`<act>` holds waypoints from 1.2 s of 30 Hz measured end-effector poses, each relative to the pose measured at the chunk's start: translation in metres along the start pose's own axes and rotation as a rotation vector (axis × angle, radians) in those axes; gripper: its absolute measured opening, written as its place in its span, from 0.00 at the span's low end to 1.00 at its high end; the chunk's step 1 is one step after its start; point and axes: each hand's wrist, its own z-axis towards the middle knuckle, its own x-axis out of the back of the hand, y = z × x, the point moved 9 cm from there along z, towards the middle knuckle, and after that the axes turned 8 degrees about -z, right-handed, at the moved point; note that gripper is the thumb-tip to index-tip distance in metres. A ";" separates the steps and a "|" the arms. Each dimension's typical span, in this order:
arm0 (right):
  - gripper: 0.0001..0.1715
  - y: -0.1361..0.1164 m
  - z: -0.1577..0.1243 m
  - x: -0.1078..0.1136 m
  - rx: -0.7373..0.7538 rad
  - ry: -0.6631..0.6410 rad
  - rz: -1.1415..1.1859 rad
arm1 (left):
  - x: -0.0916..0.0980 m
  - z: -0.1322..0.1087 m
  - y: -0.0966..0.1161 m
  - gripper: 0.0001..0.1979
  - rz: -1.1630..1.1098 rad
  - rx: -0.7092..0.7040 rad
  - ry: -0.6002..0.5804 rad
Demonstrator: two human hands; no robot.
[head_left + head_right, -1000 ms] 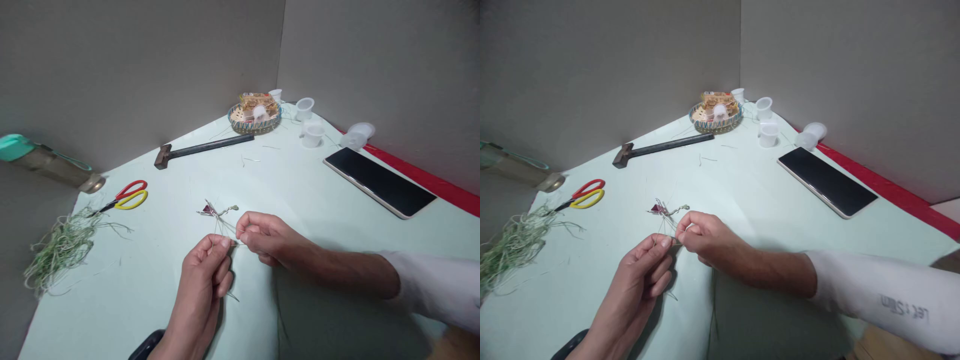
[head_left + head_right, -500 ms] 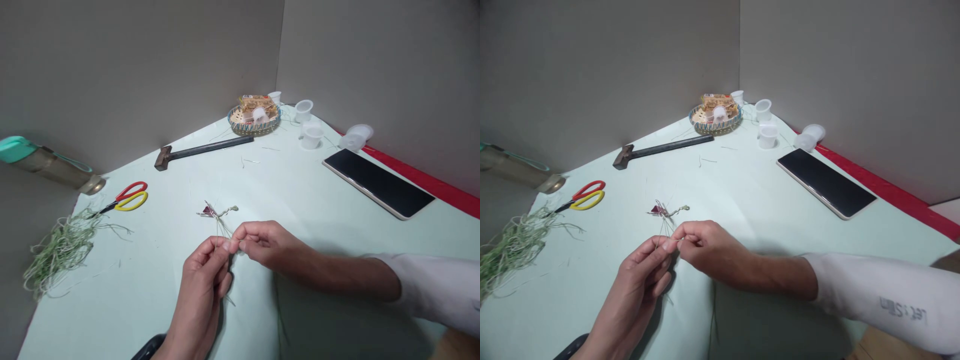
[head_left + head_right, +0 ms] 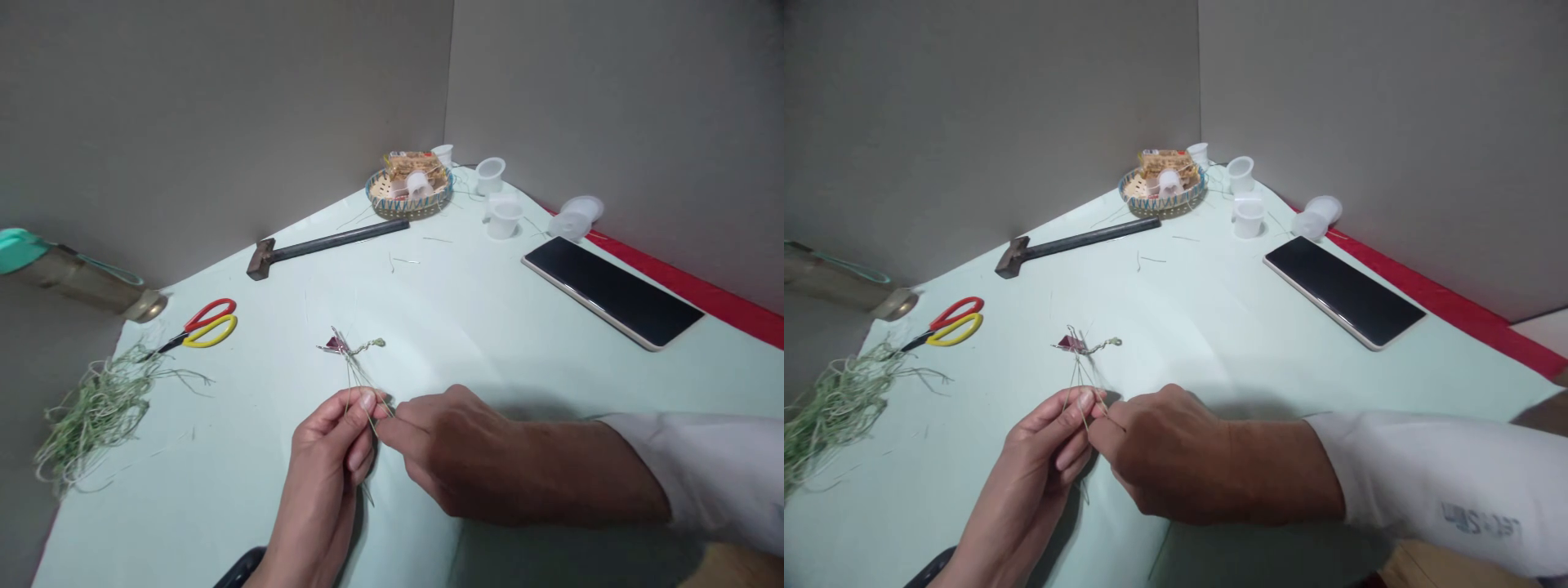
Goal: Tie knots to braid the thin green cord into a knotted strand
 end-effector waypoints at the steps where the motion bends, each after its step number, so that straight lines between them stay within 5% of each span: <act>1: 0.12 -0.003 -0.001 -0.001 0.023 -0.005 -0.045 | 0.000 0.000 0.000 0.07 0.001 -0.001 -0.001; 7: 0.15 -0.015 -0.007 0.000 0.125 -0.043 -0.215 | -0.002 -0.001 -0.002 0.07 0.018 0.021 -0.036; 16: 0.06 -0.016 -0.009 -0.008 0.150 -0.093 -0.273 | -0.007 -0.003 -0.007 0.09 -0.036 0.086 -0.106; 28: 0.06 -0.014 -0.004 -0.007 0.078 -0.139 -0.169 | -0.007 -0.007 -0.006 0.11 -0.040 0.080 -0.050; 36: 0.12 -0.005 -0.003 -0.002 -0.044 -0.137 0.191 | -0.008 -0.004 -0.006 0.09 -0.038 0.106 -0.049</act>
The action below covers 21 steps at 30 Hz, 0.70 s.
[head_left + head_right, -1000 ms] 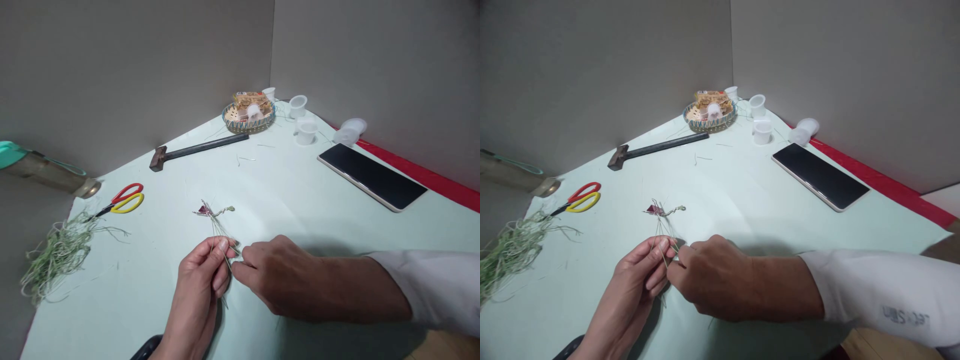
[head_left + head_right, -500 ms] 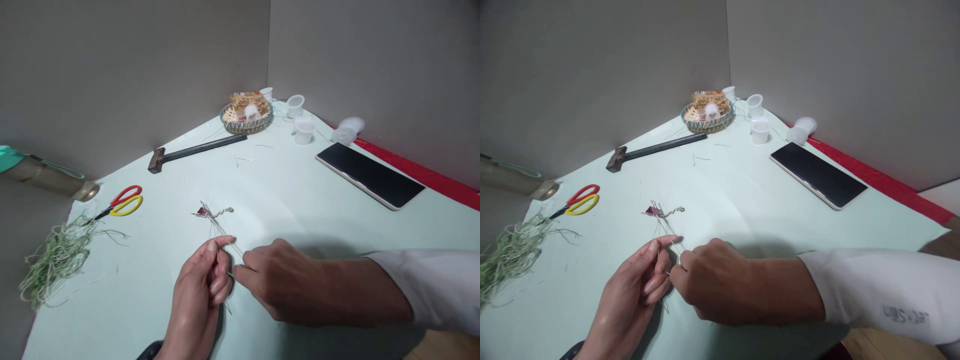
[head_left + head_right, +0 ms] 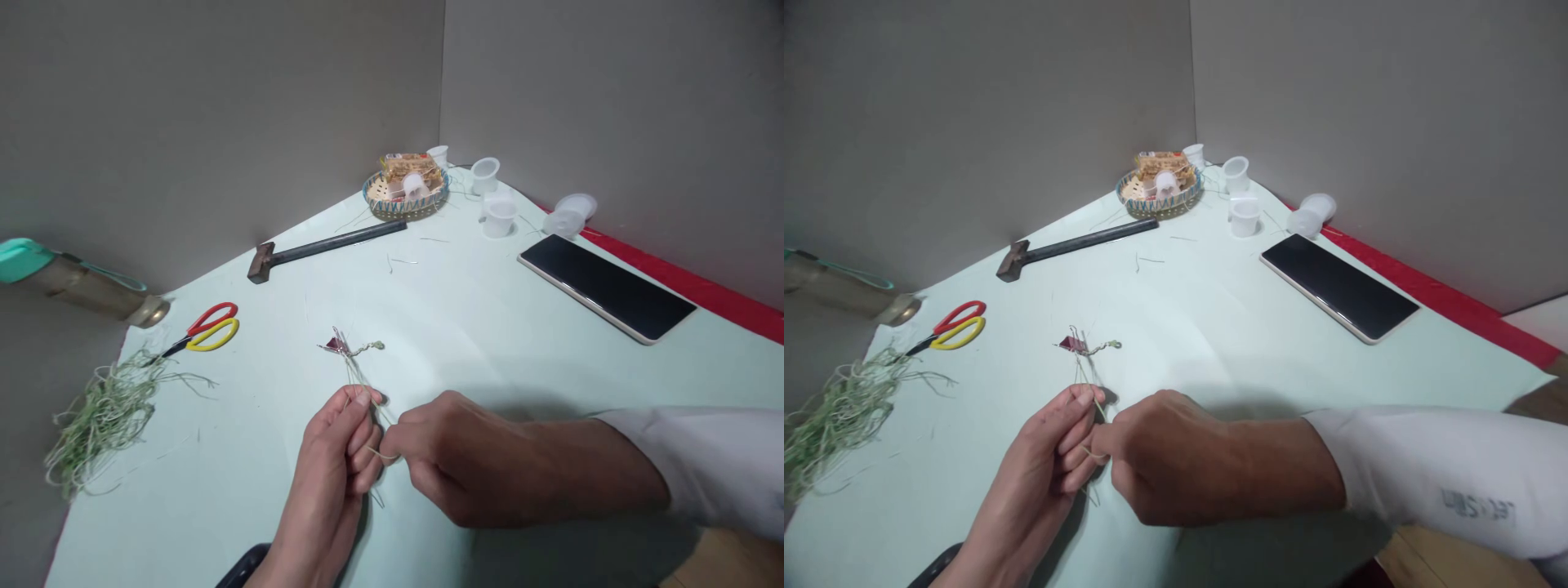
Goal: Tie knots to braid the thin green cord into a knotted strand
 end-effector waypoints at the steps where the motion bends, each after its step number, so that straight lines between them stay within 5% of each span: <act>1: 0.14 0.001 -0.001 0.000 -0.006 0.000 0.013 | 0.000 0.000 0.000 0.09 0.000 -0.001 0.000; 7: 0.24 0.004 0.001 0.017 0.010 0.124 0.015 | 0.000 -0.002 0.000 0.12 -0.022 -0.019 0.005; 12: 0.11 0.034 0.009 0.044 -0.151 0.362 0.169 | 0.001 -0.001 0.000 0.10 -0.023 -0.043 -0.001; 21: 0.13 0.049 0.021 -0.002 -0.351 0.048 0.649 | 0.002 -0.004 0.004 0.12 0.028 -0.084 0.045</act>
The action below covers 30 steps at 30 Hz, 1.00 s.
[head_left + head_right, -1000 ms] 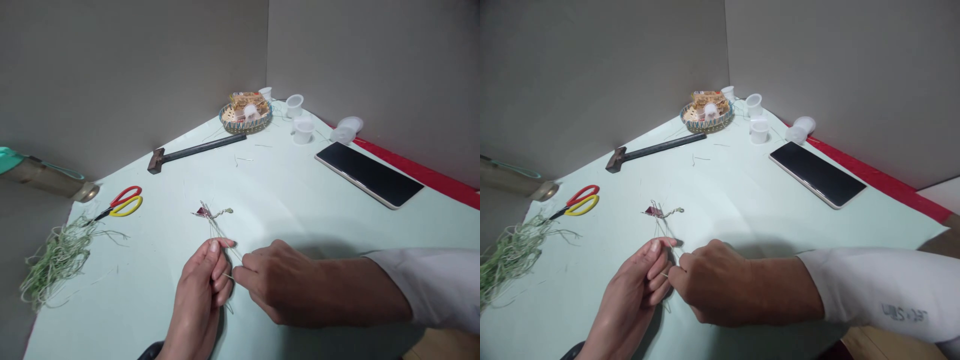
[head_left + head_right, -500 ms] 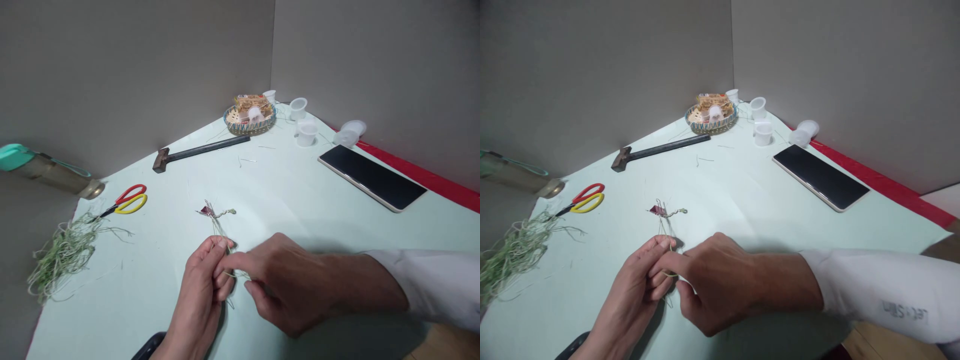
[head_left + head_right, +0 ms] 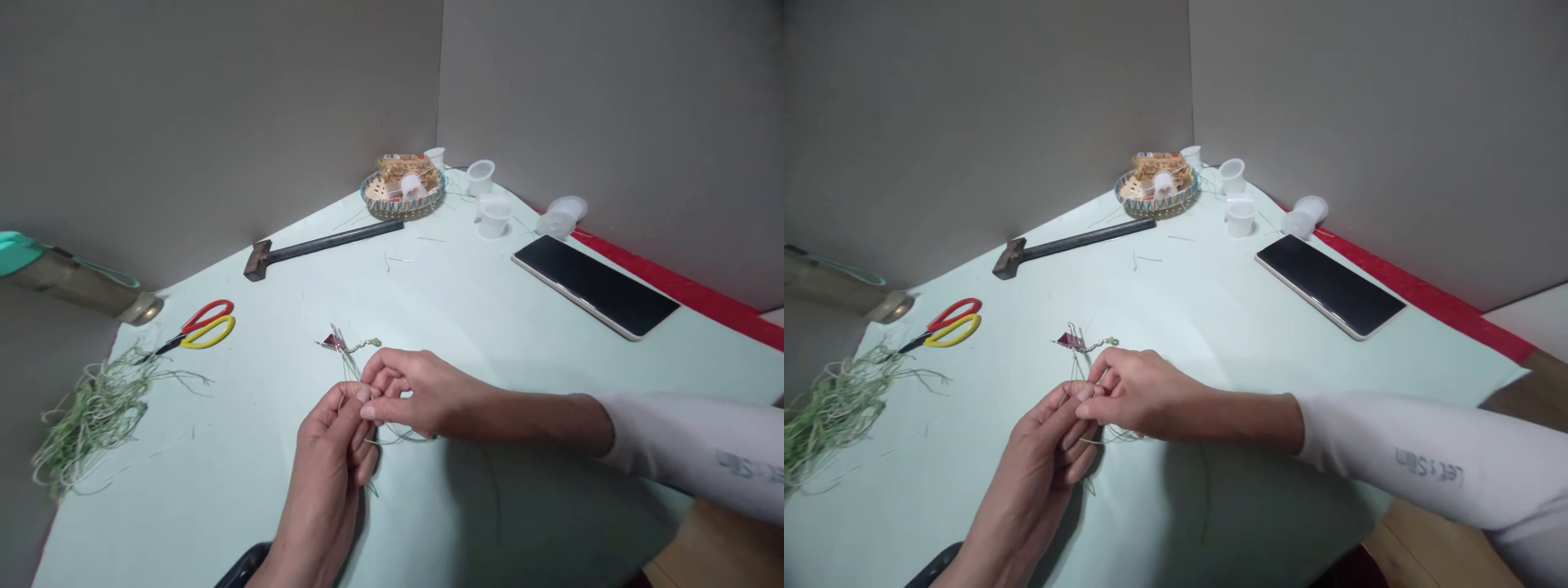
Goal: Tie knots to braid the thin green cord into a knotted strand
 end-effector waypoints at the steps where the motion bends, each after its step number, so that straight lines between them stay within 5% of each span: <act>1: 0.12 0.002 0.000 -0.002 -0.019 -0.012 0.028 | 0.000 0.000 0.000 0.12 0.009 -0.005 0.003; 20: 0.12 0.008 -0.007 -0.006 -0.121 -0.138 0.268 | 0.004 -0.001 -0.002 0.13 0.088 -0.035 0.025; 30: 0.05 0.006 -0.001 0.004 -0.037 0.019 0.048 | 0.004 0.000 0.001 0.13 0.127 -0.051 0.039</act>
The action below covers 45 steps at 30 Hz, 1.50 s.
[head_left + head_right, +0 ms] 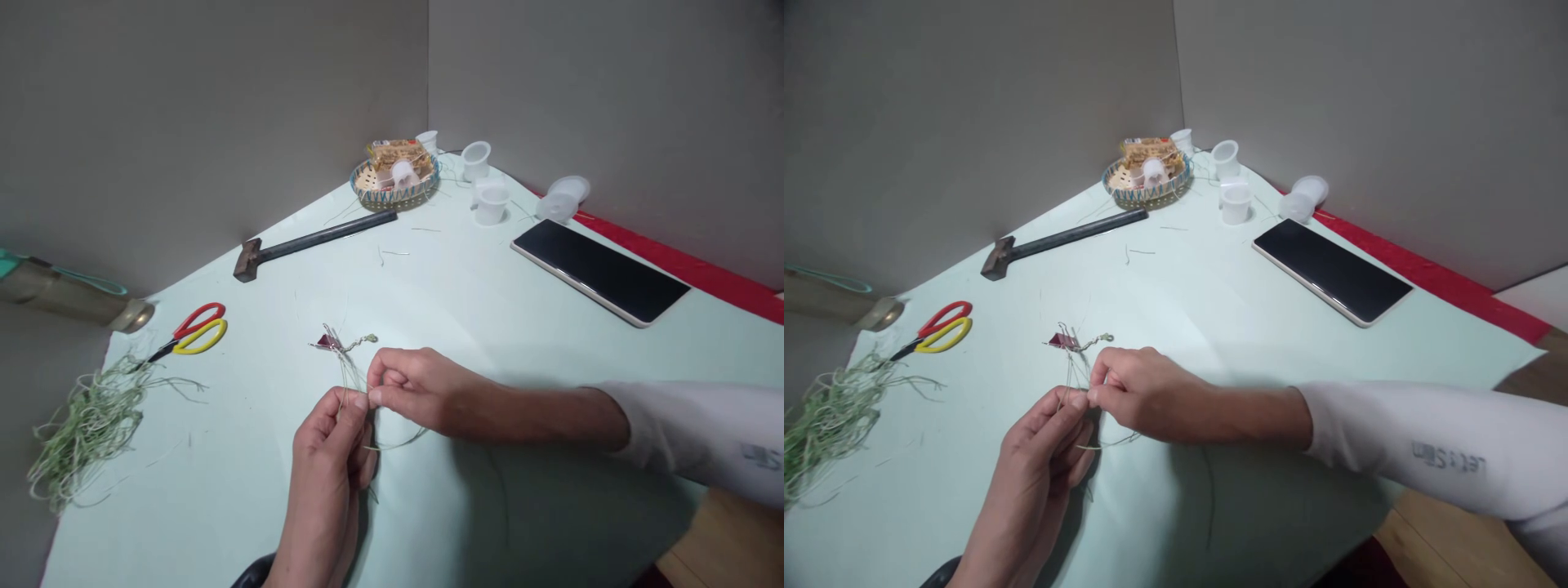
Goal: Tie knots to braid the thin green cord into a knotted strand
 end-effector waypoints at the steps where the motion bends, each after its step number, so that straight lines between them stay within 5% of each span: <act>1: 0.05 0.001 0.000 0.001 0.002 0.016 -0.016 | 0.000 0.000 0.000 0.13 0.003 0.000 -0.001; 19: 0.07 -0.027 -0.002 0.009 0.241 0.006 -0.367 | -0.003 -0.001 0.000 0.11 -0.007 0.003 -0.017; 29: 0.06 -0.008 -0.005 0.006 0.053 0.024 -0.145 | -0.005 -0.002 -0.001 0.10 -0.056 0.008 -0.030; 45: 0.02 0.002 -0.008 -0.004 -0.082 -0.085 0.084 | 0.018 -0.015 0.000 0.07 -0.140 -0.045 0.188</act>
